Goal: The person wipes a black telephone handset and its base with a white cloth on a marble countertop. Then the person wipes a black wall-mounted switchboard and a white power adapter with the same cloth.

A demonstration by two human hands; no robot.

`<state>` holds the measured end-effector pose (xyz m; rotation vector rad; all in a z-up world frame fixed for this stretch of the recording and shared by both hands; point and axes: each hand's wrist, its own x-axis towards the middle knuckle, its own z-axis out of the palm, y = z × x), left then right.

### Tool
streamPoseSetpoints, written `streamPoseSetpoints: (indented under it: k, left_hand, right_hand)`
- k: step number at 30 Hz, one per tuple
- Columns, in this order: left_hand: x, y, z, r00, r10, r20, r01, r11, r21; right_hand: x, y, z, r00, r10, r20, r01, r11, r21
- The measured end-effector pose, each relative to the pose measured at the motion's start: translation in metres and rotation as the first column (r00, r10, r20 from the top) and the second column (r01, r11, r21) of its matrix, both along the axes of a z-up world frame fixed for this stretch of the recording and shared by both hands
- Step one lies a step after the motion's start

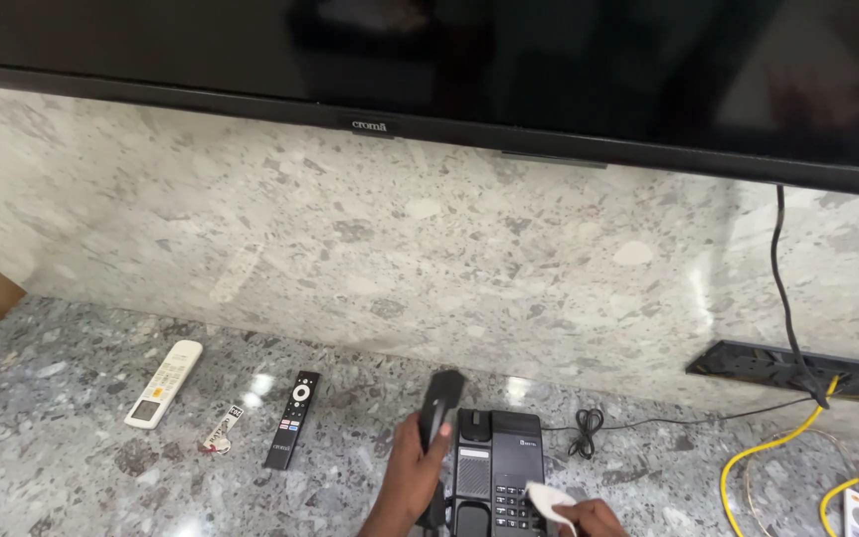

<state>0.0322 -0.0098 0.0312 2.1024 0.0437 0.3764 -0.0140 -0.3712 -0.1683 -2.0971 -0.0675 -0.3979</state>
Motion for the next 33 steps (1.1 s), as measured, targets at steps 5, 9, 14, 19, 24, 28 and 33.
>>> streamPoseSetpoints:
  k: [5, 9, 14, 19, 24, 28, 33]
  left_hand:
    - [0.001, -0.038, 0.040, 0.913, -0.355, -0.200, 0.046, 0.578, -0.815]
    - [-0.003, -0.058, 0.034, 0.847, -0.476, -0.236, -0.006, 0.436, -0.900]
    - [-0.013, -0.070, 0.049, 0.781, -0.617, -0.100, 0.073, 0.248, -0.966]
    - [-0.016, -0.071, 0.065, 0.788, -0.595, -0.158, -0.055, 0.188, -0.981]
    - [-0.016, -0.067, 0.054, 0.826, -0.560, -0.064, -0.011, 0.098, -0.995]
    - [-0.017, -0.062, 0.060, 0.816, -0.577, -0.044, -0.019, 0.048, -0.999]
    - [-0.018, -0.067, 0.052, 0.798, -0.596, -0.093, -0.052, 0.086, -0.995]
  right_hand:
    - [0.011, 0.090, 0.218, 0.995, -0.093, -0.036, 0.095, 0.992, 0.086]
    - [0.028, 0.112, 0.290, 0.998, -0.047, 0.038, 0.041, 0.987, 0.153]
    - [0.038, 0.136, 0.358, 0.994, -0.014, 0.109, -0.010, 0.975, 0.223]
    - [0.037, 0.154, 0.375, 0.986, -0.007, 0.168, -0.013, 0.993, 0.118]
    - [0.031, 0.161, 0.375, 0.968, 0.070, 0.243, -0.081, 0.996, 0.036]
    - [0.035, 0.160, 0.382, 0.964, 0.051, 0.260, -0.051, 0.999, -0.006]
    - [0.042, 0.165, 0.397, 0.962, 0.000, 0.274, -0.003, 1.000, 0.008]
